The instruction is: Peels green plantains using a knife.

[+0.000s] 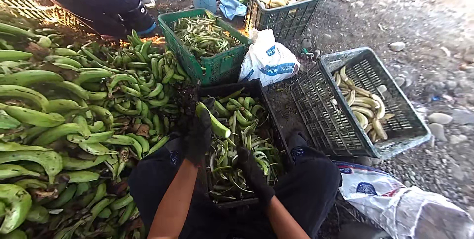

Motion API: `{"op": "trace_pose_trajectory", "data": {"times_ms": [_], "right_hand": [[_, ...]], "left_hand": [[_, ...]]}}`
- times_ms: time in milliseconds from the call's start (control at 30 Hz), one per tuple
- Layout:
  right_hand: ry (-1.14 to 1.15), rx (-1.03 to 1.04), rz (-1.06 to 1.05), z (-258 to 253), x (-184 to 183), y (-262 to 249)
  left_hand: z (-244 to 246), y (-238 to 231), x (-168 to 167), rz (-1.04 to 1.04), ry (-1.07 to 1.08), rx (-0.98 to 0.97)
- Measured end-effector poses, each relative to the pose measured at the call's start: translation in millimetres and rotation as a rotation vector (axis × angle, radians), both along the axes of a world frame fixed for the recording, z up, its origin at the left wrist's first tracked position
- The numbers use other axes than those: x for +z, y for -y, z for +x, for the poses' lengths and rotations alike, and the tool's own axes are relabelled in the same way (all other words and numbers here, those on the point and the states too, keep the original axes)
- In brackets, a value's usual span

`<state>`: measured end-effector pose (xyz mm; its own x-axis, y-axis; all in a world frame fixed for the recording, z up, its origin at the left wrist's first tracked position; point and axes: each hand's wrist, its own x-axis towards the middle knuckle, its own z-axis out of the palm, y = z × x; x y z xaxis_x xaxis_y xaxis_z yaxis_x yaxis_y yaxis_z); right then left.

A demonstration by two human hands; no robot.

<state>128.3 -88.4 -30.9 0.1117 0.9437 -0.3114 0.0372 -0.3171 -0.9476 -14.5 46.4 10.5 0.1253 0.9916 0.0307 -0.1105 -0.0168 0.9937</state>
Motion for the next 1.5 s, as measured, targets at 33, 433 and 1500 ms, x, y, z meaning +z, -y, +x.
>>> {"op": "trace_pose_trajectory", "data": {"times_ms": [33,433,1500], "right_hand": [[0.03,-0.019,0.093,6.4,4.5,-8.8],[0.726,0.186,0.1,17.1,31.8,-13.0],[0.784,-0.088,0.027,25.5,47.4,-77.7]], "left_hand": [[-1.9,1.1,-1.8,0.015,0.019,-0.042],[-3.2,6.3,-6.1,0.025,0.132,0.041],[-4.0,32.0,23.3,-0.075,-0.402,-0.378]]}}
